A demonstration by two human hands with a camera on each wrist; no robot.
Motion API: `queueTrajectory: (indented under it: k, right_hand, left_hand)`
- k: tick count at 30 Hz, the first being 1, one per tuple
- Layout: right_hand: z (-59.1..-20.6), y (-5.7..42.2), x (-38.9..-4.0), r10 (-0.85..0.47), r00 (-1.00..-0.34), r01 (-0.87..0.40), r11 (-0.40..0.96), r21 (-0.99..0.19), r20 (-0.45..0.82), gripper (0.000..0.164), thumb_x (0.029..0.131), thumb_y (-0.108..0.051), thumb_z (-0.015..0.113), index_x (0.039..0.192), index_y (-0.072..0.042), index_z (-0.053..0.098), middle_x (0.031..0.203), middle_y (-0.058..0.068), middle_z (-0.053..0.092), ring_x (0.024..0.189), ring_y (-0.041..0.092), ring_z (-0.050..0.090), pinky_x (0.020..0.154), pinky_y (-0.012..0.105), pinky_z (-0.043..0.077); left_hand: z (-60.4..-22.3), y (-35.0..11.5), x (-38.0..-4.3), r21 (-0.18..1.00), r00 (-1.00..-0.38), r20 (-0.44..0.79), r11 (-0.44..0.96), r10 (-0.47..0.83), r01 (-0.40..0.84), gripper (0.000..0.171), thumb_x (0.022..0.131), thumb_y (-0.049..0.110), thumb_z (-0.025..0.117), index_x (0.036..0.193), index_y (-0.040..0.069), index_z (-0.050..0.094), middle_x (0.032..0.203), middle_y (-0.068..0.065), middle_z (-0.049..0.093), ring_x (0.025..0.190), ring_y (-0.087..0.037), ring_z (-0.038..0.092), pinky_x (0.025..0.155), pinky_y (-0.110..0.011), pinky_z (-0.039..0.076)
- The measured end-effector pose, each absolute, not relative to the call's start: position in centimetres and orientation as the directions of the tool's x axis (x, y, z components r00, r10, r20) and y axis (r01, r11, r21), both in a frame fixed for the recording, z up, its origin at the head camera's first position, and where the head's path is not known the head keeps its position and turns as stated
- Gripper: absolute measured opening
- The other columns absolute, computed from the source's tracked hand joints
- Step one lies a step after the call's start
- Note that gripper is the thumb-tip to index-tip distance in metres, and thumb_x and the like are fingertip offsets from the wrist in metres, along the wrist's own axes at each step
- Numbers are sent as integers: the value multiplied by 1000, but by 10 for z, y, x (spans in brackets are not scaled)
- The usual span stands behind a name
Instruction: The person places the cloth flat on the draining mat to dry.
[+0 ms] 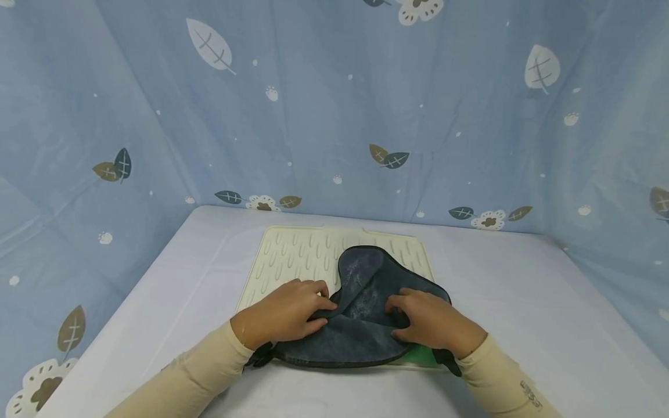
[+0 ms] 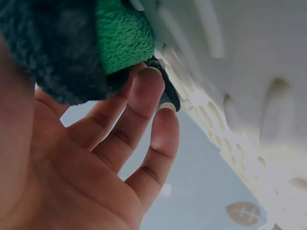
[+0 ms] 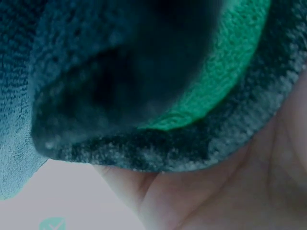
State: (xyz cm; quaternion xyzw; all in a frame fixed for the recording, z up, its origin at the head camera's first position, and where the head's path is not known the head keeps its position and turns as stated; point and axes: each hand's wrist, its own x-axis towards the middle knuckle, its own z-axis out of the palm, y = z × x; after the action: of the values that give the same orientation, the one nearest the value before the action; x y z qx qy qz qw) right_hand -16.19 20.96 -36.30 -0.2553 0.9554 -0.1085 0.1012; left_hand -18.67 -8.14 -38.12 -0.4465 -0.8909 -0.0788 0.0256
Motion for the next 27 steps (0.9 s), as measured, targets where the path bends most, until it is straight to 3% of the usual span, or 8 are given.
queueTrajectory:
  k: [5,12,20,27]
  right_hand:
    - [-363,210,-160,-513,-848,-470,844,-258,-134,36,81,-26,84,112,-16,69,97,-3,60,70,6,48,63,30,45]
    - [-364,209,-160,-505,-852,-462,849,-255,-138,37,81,-28,84,112,-17,69,96,-5,59,69,6,48,63,30,45]
    - [-362,208,-159,-521,-845,-481,839,-255,-121,37,80,-27,84,112,-16,69,96,-3,60,69,6,47,63,30,44]
    - [-363,208,-159,-524,-844,-483,837,-259,-119,36,80,-26,84,111,-16,69,95,-3,60,68,6,46,62,29,43]
  left_hand:
    - [-380,-80,-187,119,-578,175,566,797,816,19,97,30,66,106,19,80,104,3,68,82,-7,63,75,-33,53]
    - [-381,-80,-189,156,-572,225,550,789,820,15,95,28,69,91,19,80,90,6,67,74,-2,61,73,-28,53]
    - [-381,-81,-190,163,-567,240,543,788,824,8,90,20,75,96,16,79,93,3,68,78,-6,64,72,-26,55]
    - [-380,-81,-187,233,-633,127,597,764,768,19,93,22,72,111,16,71,99,1,66,77,-6,61,70,-25,53]
